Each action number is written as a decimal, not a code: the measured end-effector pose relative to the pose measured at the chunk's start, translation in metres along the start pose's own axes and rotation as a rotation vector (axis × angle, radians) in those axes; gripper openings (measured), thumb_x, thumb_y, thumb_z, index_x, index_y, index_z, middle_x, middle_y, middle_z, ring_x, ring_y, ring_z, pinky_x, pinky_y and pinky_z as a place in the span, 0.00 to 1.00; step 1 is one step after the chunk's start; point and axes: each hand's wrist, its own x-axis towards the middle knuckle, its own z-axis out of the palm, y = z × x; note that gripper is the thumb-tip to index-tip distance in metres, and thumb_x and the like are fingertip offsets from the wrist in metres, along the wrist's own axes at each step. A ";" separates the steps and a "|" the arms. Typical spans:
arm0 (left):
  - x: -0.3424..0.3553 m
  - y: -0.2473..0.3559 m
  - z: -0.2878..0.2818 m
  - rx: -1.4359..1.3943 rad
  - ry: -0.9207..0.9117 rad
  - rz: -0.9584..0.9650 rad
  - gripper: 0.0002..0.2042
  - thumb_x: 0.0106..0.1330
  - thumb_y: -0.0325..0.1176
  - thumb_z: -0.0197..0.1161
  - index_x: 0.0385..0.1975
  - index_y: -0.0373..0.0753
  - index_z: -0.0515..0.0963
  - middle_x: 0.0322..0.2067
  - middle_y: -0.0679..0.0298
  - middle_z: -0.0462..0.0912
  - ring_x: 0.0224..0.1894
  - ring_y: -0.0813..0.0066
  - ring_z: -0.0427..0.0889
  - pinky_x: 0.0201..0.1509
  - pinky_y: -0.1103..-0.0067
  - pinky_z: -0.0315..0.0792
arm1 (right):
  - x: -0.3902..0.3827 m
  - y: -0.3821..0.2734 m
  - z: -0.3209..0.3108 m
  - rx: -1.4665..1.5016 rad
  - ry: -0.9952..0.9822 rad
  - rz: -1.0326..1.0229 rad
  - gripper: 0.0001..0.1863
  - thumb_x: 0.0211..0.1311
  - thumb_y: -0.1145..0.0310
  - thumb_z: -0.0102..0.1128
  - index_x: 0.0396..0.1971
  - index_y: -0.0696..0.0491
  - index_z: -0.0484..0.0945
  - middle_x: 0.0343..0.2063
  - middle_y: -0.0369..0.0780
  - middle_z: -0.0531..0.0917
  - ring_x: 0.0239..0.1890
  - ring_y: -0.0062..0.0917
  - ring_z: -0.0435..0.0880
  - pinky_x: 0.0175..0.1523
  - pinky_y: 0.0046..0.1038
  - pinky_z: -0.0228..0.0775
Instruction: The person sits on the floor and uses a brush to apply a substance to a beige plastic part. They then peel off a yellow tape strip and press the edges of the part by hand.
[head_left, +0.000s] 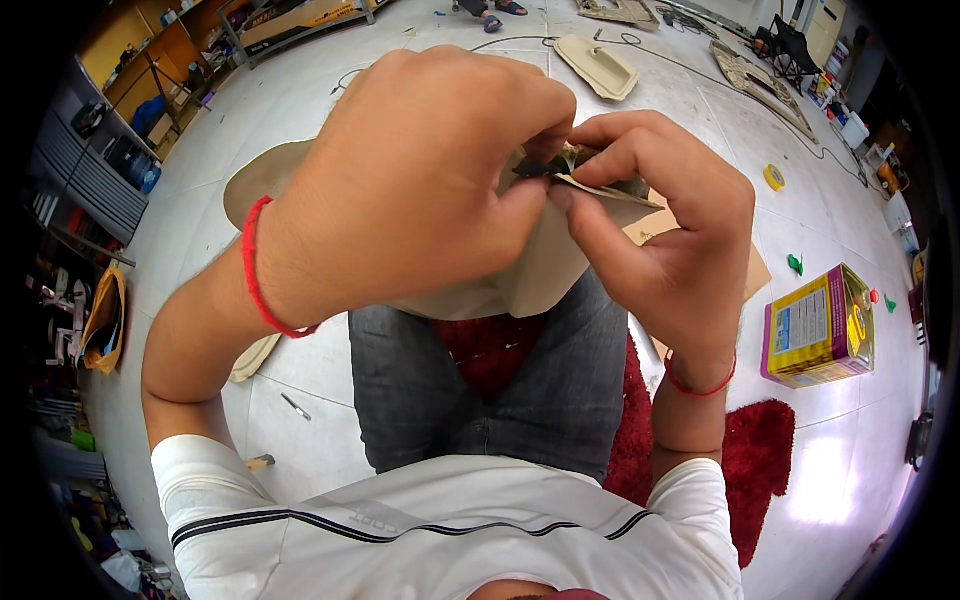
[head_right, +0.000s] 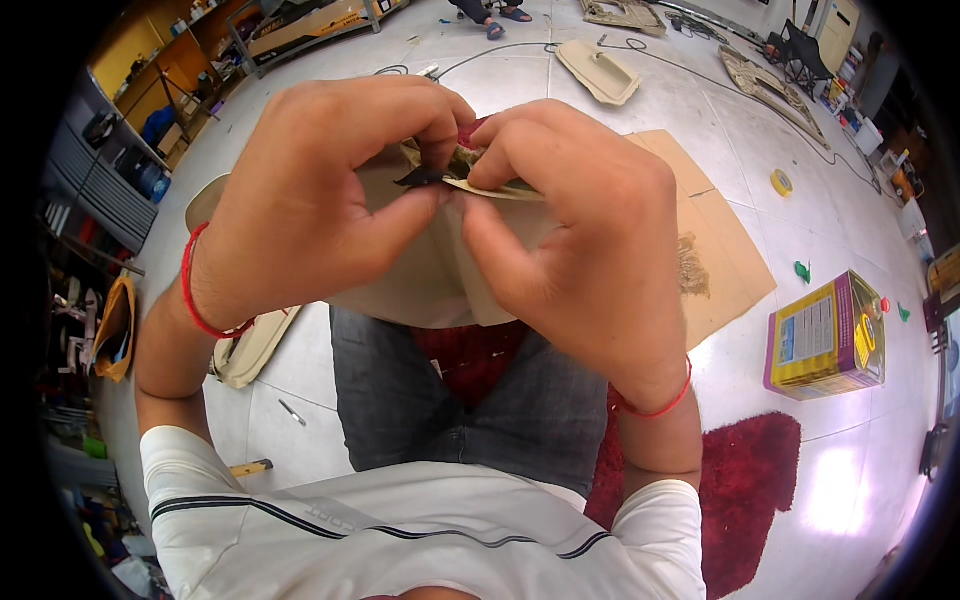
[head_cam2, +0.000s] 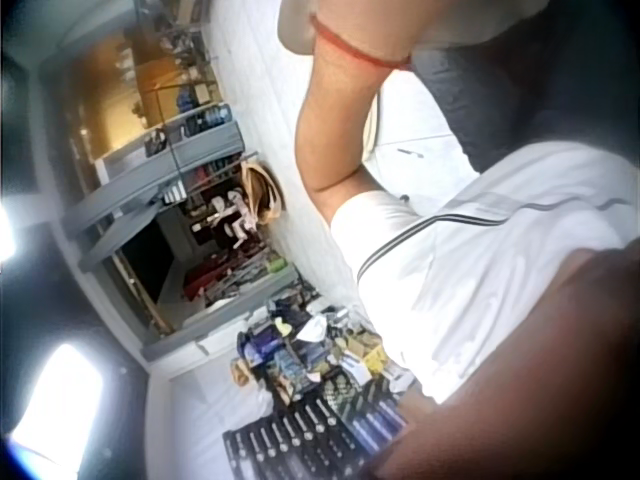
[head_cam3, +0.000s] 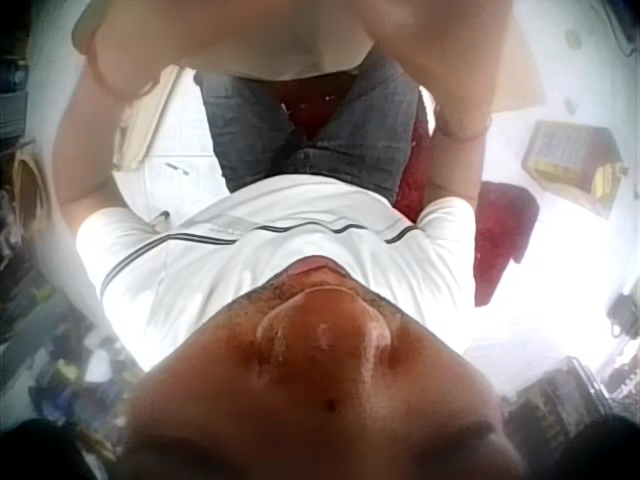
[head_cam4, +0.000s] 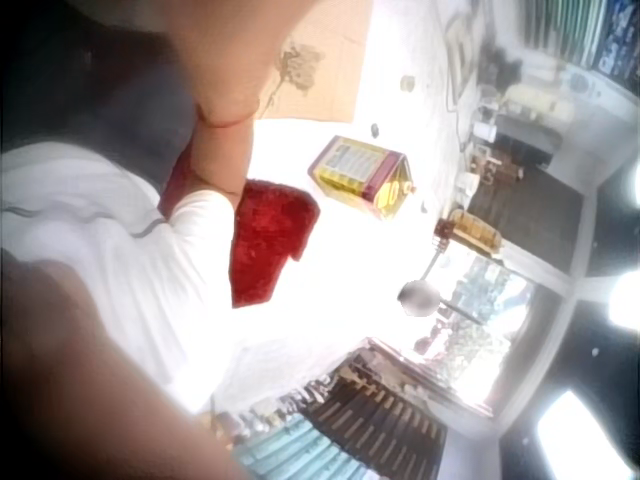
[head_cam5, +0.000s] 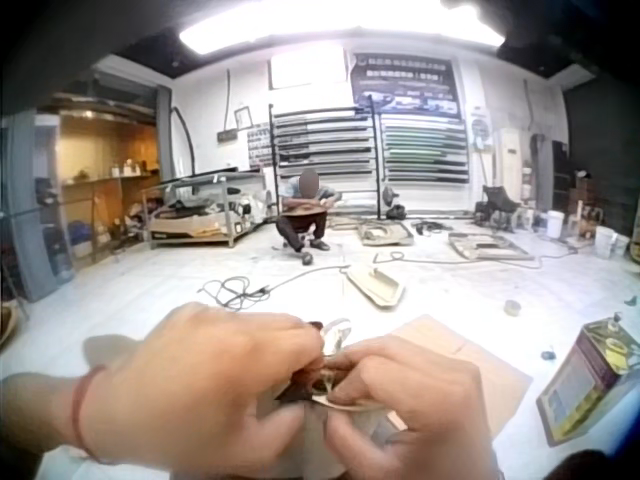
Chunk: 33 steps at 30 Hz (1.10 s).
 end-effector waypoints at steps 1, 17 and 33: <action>0.000 0.000 0.001 0.005 0.008 0.002 0.13 0.50 0.21 0.66 0.37 0.33 0.80 0.31 0.56 0.84 0.34 0.53 0.85 0.40 0.73 0.79 | 0.001 0.000 -0.001 -0.016 -0.014 -0.009 0.06 0.48 0.83 0.65 0.26 0.61 0.78 0.36 0.43 0.88 0.37 0.27 0.86 0.44 0.24 0.76; 0.002 -0.005 0.007 0.092 0.037 0.005 0.11 0.53 0.22 0.66 0.38 0.35 0.81 0.30 0.55 0.85 0.34 0.54 0.86 0.39 0.72 0.79 | 0.010 0.006 0.002 -0.175 -0.039 -0.037 0.08 0.43 0.81 0.64 0.22 0.59 0.72 0.28 0.41 0.83 0.28 0.29 0.82 0.37 0.24 0.74; 0.001 -0.014 0.007 -0.127 0.082 0.040 0.11 0.52 0.22 0.66 0.36 0.35 0.82 0.30 0.55 0.85 0.34 0.55 0.86 0.40 0.72 0.79 | 0.011 0.014 0.012 -0.106 -0.017 -0.094 0.07 0.48 0.82 0.65 0.29 0.59 0.79 0.29 0.39 0.84 0.32 0.24 0.85 0.41 0.22 0.76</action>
